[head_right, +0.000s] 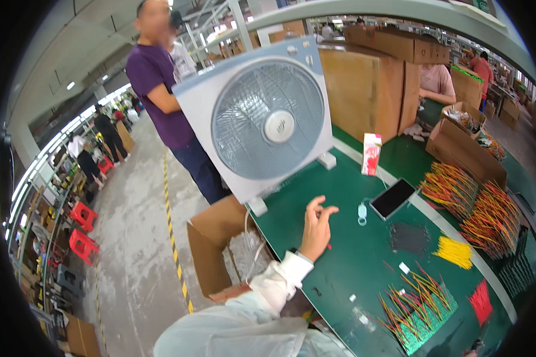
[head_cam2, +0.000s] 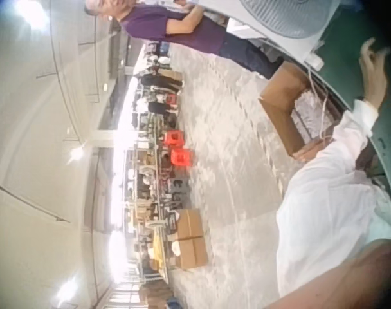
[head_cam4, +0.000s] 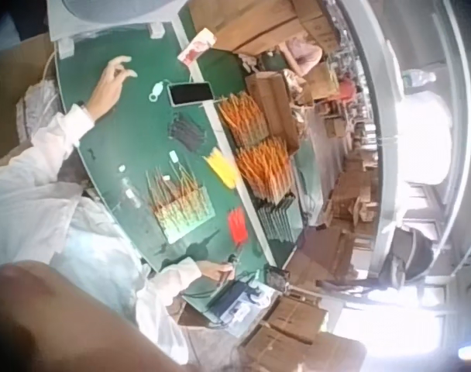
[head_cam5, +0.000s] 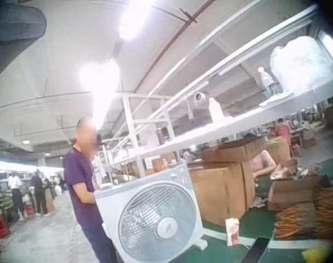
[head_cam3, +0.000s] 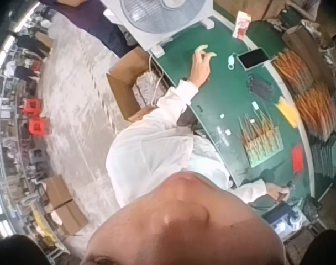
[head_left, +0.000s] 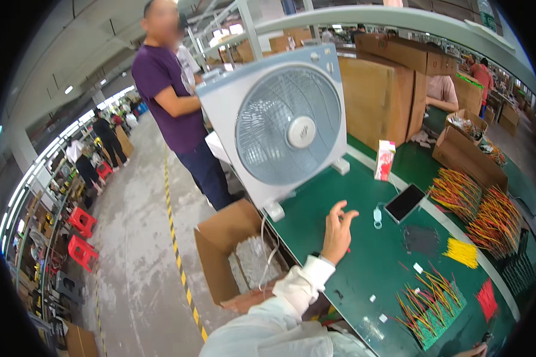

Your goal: The person solders wires onto a circuit board using a soldering iron, picking up individual wires from the table and attaching them to the board.

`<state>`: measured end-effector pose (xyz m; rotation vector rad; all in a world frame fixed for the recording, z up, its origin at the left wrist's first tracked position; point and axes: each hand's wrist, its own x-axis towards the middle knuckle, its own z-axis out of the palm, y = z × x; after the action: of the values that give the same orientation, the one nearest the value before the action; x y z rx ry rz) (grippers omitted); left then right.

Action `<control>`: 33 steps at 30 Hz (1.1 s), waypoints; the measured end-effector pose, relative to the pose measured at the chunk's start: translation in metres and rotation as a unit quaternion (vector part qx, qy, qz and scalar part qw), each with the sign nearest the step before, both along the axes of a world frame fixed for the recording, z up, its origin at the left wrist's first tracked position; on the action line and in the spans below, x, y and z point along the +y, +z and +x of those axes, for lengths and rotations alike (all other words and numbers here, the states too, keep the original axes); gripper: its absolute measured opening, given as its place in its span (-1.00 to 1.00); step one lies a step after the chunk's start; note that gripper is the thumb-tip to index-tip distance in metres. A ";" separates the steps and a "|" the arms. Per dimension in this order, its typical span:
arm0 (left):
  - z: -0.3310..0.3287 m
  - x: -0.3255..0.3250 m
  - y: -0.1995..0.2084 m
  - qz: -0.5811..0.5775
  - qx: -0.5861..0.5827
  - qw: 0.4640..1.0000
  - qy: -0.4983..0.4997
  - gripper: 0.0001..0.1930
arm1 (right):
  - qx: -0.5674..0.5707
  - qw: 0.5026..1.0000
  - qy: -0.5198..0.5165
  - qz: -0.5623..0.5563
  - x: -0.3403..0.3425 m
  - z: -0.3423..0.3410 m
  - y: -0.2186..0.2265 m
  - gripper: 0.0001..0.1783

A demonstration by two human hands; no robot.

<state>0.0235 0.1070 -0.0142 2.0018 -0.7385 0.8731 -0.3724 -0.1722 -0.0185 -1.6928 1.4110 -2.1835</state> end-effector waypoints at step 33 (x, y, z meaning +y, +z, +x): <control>0.010 -0.005 -0.007 -0.007 0.074 0.994 -0.085 -0.75 | -0.037 0.998 0.043 0.005 -0.002 0.005 -0.008 -0.63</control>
<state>0.0331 0.1017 -0.0216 1.9360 -0.8021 0.6210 -0.3672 -0.1742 -0.0267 -1.6195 1.3046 -2.1661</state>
